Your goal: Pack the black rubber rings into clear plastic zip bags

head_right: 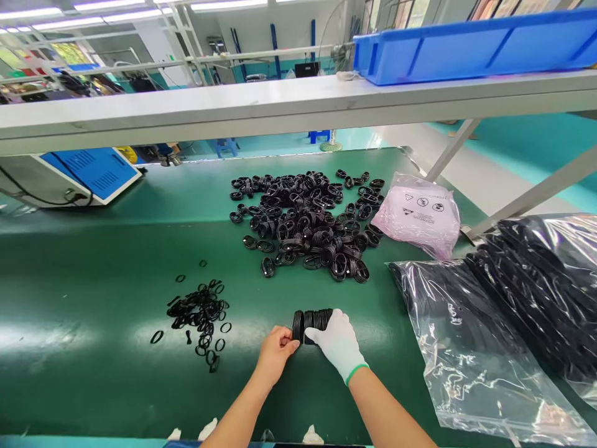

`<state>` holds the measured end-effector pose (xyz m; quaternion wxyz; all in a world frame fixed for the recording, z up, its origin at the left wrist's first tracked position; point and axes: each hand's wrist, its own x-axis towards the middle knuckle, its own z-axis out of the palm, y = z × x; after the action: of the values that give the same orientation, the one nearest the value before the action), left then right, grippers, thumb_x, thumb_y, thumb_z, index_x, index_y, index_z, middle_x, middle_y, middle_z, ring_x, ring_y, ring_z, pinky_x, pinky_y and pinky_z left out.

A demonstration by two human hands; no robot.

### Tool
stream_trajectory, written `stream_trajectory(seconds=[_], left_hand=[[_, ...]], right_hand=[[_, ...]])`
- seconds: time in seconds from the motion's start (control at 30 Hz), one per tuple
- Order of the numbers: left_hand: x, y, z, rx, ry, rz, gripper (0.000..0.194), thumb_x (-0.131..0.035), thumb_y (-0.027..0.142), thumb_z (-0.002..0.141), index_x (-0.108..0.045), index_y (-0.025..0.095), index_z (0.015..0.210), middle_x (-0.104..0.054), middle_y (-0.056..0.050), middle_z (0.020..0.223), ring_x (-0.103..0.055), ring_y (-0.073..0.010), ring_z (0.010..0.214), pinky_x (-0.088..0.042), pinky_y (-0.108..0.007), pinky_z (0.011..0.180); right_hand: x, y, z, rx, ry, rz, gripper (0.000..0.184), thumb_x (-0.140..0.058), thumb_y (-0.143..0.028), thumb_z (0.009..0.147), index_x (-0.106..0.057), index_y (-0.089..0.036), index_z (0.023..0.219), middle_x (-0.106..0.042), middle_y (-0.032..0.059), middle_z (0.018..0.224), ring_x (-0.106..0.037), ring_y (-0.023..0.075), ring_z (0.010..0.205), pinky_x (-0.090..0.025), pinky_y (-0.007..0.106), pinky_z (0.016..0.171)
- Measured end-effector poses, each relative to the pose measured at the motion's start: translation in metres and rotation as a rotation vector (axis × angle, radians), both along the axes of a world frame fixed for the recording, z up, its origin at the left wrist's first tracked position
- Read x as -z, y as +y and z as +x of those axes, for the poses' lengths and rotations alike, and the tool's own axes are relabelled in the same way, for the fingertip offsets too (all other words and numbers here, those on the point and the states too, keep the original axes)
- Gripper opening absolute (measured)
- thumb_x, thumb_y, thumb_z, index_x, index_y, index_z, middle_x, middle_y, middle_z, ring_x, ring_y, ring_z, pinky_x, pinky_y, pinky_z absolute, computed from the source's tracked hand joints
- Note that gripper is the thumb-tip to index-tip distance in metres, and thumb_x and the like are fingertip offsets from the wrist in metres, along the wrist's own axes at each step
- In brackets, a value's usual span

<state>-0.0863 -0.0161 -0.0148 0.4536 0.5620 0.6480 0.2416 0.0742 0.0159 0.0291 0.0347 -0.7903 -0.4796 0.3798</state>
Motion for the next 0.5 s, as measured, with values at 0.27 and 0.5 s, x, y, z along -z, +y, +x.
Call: stream_trajectory(seconds=[0.27,0.5], left_hand=[[-0.007,0.000,0.009,0.021,0.093,0.050,0.015,-0.054,0.019,0.068,-0.045,0.017,0.057,-0.040,0.005,0.065,-0.040,-0.0079,0.059,-0.030,-0.021,0.057],[-0.010,-0.004,0.018,0.036,0.165,0.047,0.013,-0.052,0.018,0.070,-0.046,0.017,0.059,-0.043,0.003,0.069,-0.043,-0.0091,0.061,-0.030,-0.023,0.057]], right_hand=[[0.000,0.000,0.004,-0.042,0.015,0.029,0.058,-0.062,-0.049,0.059,-0.045,-0.012,0.100,-0.050,0.0173,0.106,-0.055,0.0282,0.096,-0.043,0.037,0.080],[0.001,-0.001,-0.009,0.009,-0.063,0.057,0.071,-0.062,-0.056,0.055,-0.045,-0.009,0.105,-0.050,0.0204,0.106,-0.051,0.0327,0.101,-0.042,0.041,0.082]])
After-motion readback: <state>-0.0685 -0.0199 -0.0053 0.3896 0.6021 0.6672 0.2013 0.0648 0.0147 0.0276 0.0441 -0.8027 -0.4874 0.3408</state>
